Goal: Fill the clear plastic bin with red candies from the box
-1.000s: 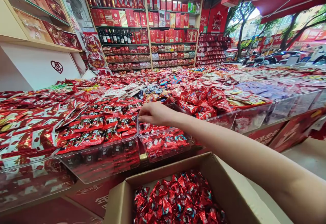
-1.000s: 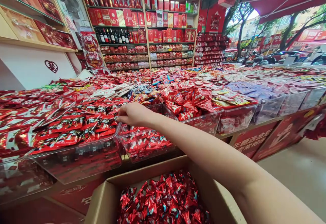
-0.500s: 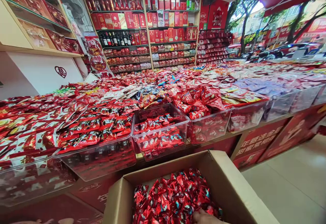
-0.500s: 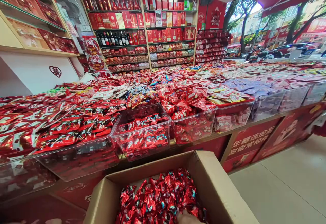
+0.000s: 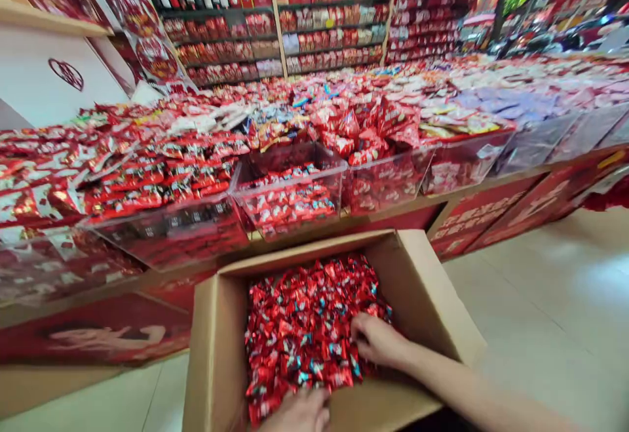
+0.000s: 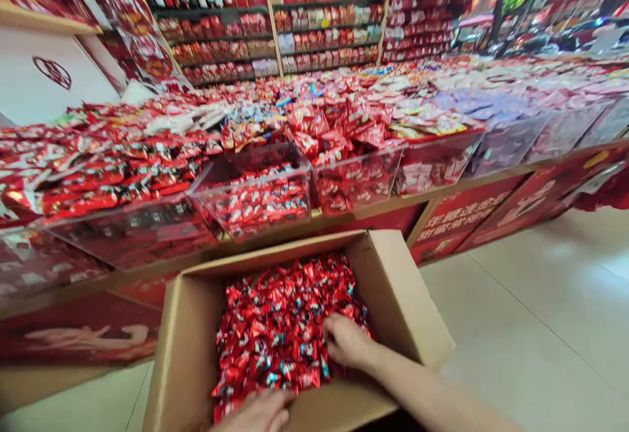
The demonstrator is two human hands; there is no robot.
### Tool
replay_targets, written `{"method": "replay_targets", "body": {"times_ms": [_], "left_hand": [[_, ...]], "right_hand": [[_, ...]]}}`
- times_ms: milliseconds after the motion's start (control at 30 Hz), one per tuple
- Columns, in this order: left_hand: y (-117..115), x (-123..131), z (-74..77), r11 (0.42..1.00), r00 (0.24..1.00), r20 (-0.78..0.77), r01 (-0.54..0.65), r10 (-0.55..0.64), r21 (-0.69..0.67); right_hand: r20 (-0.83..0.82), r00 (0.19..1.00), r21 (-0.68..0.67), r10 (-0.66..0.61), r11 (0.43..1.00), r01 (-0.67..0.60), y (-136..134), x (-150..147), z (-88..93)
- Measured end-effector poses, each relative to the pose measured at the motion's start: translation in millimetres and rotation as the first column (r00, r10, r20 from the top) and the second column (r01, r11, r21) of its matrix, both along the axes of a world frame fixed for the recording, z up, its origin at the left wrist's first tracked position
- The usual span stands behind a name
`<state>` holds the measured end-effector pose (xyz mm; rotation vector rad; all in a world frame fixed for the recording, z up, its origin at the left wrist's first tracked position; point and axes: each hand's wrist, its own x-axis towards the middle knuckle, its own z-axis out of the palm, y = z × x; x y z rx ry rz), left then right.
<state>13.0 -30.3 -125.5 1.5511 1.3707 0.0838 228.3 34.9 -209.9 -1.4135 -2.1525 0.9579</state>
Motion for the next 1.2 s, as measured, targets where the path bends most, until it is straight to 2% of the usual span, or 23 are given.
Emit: {"method": "replay_targets", "body": {"times_ms": [67,100,200,300,367,433,500,600,733,867,933,1033,1100,1200], "left_hand": [[-3.0,-1.5,-3.6,0.999,0.999,-0.023,0.026,-0.027,-0.024],[-3.3,-2.4,-4.5,0.999,0.999,-0.035,0.03,-0.031,-0.034],[-3.2,-5.5,-4.1,0.998,0.997,-0.061,0.034,-0.037,-0.047],[-6.5,-9.5,-3.1,0.999,0.997,-0.078,0.016,-0.019,-0.039],[-10.3,-12.2,-4.9,1.0,0.997,-0.082,-0.011,0.009,-0.022],[-12.1,-13.2,-8.4,0.999,0.996,-0.073,-0.053,0.054,0.011],[-8.1,-10.9,-11.6,0.991,0.992,-0.044,-0.117,0.121,0.069],[10.4,-0.1,-11.9,0.963,0.974,0.059,-0.225,0.219,0.15],[40.2,17.9,-8.2,0.953,0.951,0.205,-0.265,0.232,0.148],[52.1,23.0,-17.6,0.918,0.896,0.294,-0.379,0.332,0.117],[52.4,21.0,-26.4,0.887,0.836,0.362,-0.459,0.411,0.054],[50.6,17.7,-37.9,0.819,0.703,0.461,-0.565,0.541,-0.099],[49.6,16.8,-42.7,0.752,0.592,0.497,-0.622,0.634,-0.218],[49.7,17.4,-46.6,0.638,0.426,0.508,-0.671,0.749,-0.378]], "right_hand": [[-0.13,0.987,-0.156,-0.094,0.985,0.073,4.7,1.7,3.6],[-0.213,0.962,-0.26,-0.172,0.959,0.114,7.4,1.3,4.4],[-0.404,0.79,-0.551,-0.46,0.812,0.191,13.6,-3.2,6.8],[-0.449,0.64,-0.729,-0.624,0.669,0.141,15.5,-8.4,12.1],[-0.44,0.606,-0.799,-0.663,0.597,0.073,15.0,-10.7,16.7],[-0.445,0.597,-0.822,-0.667,0.569,0.023,13.7,-12.5,21.2],[-0.462,0.598,-0.822,-0.655,0.569,-0.012,11.6,-14.9,25.2],[-0.52,0.627,-0.79,-0.58,0.606,-0.095,6.8,-20.7,30.1],[-0.594,0.691,-0.696,-0.412,0.694,-0.184,0.6,-28.5,31.9],[-0.621,0.688,-0.644,-0.377,0.745,-0.173,1.2,-32.7,26.6],[-0.629,0.697,-0.628,-0.345,0.754,-0.193,2.8,-34.3,24.3],[-0.61,0.723,-0.638,-0.324,0.741,-0.207,4.3,-37.6,25.5],[-0.618,0.703,-0.654,-0.352,0.727,-0.211,5.1,-40.2,29.4],[-0.655,0.657,-0.641,-0.373,0.734,-0.223,6.9,-44.2,34.4]]}}
